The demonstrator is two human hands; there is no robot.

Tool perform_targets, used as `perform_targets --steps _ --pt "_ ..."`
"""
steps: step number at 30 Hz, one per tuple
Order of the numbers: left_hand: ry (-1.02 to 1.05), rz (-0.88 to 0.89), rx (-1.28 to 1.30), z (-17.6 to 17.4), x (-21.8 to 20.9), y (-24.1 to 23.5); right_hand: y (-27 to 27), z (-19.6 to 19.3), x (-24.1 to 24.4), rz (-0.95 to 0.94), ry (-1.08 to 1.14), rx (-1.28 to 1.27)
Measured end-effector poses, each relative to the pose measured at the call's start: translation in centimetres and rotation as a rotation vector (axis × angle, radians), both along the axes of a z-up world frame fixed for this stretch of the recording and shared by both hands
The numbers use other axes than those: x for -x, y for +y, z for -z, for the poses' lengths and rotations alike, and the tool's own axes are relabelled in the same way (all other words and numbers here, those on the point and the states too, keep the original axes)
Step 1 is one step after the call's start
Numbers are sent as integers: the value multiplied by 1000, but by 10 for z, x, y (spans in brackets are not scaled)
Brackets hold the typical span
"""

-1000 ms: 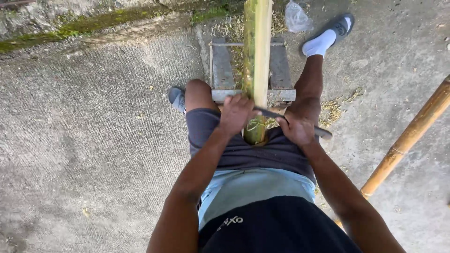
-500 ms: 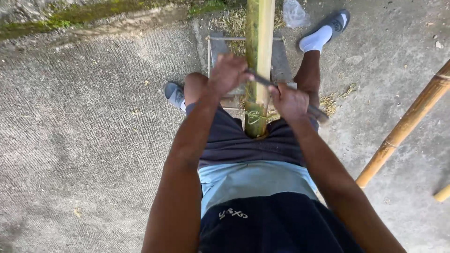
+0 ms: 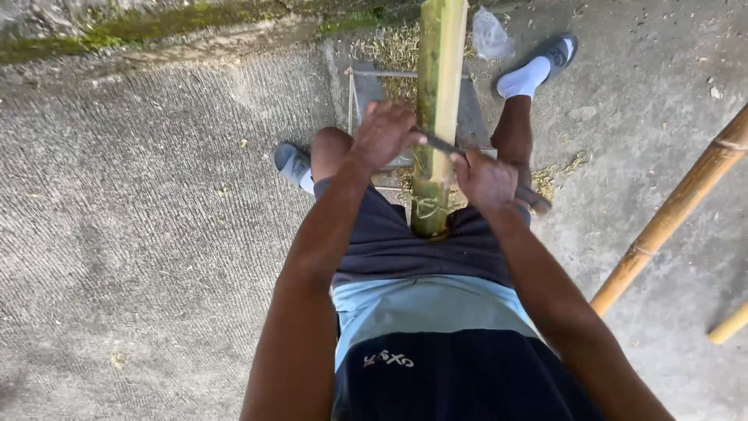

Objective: Scraping the outer green layer from a bamboo pole using a metal scraper tool.

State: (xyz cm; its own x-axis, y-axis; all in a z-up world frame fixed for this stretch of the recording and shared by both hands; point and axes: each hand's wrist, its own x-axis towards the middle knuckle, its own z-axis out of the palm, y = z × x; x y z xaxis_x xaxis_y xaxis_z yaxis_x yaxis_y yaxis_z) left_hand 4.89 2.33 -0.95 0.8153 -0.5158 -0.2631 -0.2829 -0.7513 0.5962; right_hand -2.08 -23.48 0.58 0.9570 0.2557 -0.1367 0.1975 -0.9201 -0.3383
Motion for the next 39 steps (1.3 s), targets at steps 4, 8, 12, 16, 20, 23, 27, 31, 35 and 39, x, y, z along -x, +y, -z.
perform_targets --steps 4,8,12,16,20,23,27,31,35,39 --pt "-340 51 34 30 60 -27 -22 -9 60 57 76 52" --pt "-502 20 197 14 8 -11 -9 1 15 54 -22 103" --pt "-4 -32 -1 -7 3 4 1 3 7 17 20 29" --pt "-214 25 65 13 65 -13 -8 -18 70 18 37 91" --pt "-45 -14 172 30 30 -2 -3 -5 23 44 192 55" --pt "-122 -55 124 10 2 3 7 -7 -13 19 -39 14" --pt "-240 -77 129 7 65 -14 -17 -5 53 -37 -62 -52" --pt "-282 -25 24 45 61 -14 -30 34 43 6 55 3" --pt "-162 -39 -27 -10 15 -8 -13 16 4 -9 10 -22" --pt "-185 -32 -95 -8 57 -27 -27 1 39 -25 -82 -111"
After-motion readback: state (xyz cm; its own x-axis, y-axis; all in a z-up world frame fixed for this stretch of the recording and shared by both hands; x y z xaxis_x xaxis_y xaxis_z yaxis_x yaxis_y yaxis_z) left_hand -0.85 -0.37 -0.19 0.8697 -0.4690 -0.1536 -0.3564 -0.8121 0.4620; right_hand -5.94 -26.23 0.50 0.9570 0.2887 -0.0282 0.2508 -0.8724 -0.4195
